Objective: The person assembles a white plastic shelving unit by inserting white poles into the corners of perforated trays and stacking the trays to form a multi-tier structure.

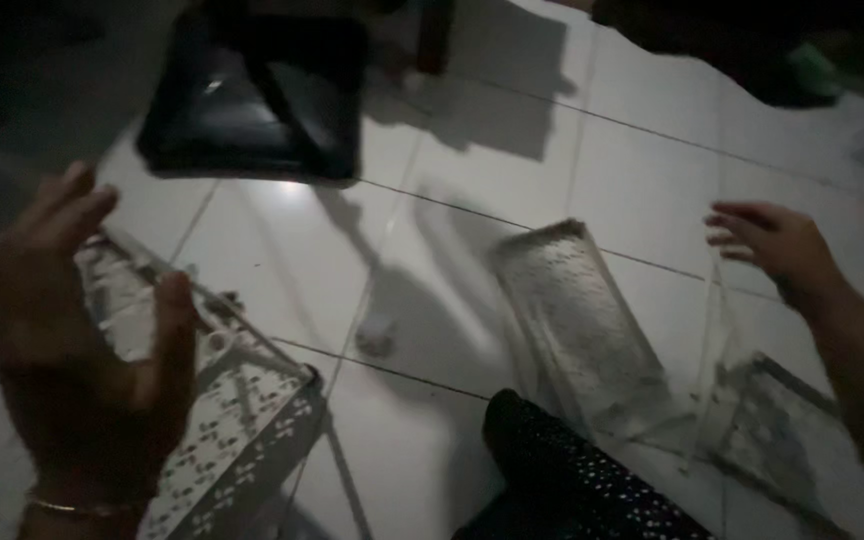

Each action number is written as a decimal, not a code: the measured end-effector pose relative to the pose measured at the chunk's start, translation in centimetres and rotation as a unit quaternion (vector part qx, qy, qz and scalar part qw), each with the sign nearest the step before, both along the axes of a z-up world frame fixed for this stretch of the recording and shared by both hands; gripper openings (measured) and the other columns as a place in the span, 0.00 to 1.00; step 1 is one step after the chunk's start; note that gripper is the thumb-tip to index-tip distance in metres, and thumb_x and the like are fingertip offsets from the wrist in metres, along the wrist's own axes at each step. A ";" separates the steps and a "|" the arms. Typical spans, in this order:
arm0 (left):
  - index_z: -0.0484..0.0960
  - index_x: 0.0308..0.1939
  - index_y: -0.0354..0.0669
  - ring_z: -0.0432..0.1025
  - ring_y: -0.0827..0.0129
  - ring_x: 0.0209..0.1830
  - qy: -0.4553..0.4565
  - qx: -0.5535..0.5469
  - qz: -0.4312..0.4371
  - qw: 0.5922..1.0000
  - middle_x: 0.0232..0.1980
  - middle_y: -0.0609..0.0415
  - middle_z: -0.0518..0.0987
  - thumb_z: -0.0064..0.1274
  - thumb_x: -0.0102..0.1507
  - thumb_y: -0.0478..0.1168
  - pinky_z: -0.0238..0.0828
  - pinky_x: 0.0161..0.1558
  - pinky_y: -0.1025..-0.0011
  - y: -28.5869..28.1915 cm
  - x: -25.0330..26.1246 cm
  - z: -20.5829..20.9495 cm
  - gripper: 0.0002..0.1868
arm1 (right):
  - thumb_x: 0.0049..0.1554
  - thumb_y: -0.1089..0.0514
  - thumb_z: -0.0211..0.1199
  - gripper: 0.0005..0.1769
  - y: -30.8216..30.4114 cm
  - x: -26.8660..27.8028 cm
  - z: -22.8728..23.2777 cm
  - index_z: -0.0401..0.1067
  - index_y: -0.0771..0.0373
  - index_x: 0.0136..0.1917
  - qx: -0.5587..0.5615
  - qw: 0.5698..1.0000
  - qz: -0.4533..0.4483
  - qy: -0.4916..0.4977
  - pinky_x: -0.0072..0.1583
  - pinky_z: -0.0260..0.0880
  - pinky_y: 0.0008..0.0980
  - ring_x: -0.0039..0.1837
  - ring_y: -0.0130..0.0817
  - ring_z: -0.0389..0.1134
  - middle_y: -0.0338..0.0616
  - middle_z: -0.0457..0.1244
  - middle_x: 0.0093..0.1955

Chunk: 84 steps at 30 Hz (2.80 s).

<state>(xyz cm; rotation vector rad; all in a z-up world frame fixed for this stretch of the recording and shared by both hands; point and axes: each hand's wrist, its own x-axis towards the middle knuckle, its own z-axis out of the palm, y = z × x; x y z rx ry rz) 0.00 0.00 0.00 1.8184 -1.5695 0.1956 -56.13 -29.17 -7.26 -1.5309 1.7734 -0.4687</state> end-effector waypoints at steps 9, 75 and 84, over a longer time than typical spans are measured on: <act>0.70 0.64 0.38 0.55 0.50 0.82 0.082 -0.017 -0.178 0.980 0.74 0.41 0.71 0.50 0.69 0.42 0.31 0.84 0.54 -9.6 -13.9 -0.7 0.21 | 0.62 0.56 0.59 0.19 8.7 -12.6 -12.0 0.72 0.64 0.65 0.088 0.990 -0.101 0.043 0.50 0.75 0.40 0.50 0.39 0.74 0.52 0.70 0.56; 0.76 0.64 0.39 0.80 0.72 0.59 0.371 -0.161 0.241 0.882 0.59 0.54 0.84 0.47 0.73 0.40 0.81 0.61 0.73 28.5 4.0 7.9 0.17 | 0.59 0.71 0.57 0.13 42.1 59.1 10.8 0.70 0.70 0.58 -0.049 0.566 0.756 -0.326 0.60 0.74 0.33 0.63 0.38 0.70 0.49 0.59 0.66; 0.76 0.61 0.39 0.79 0.73 0.60 0.396 -0.172 0.225 0.873 0.57 0.54 0.84 0.47 0.72 0.38 0.80 0.62 0.74 28.1 4.6 7.2 0.15 | 0.60 0.70 0.58 0.09 41.7 58.8 10.4 0.73 0.69 0.55 -0.006 0.627 0.746 -0.223 0.56 0.75 0.31 0.58 0.37 0.73 0.47 0.63 0.63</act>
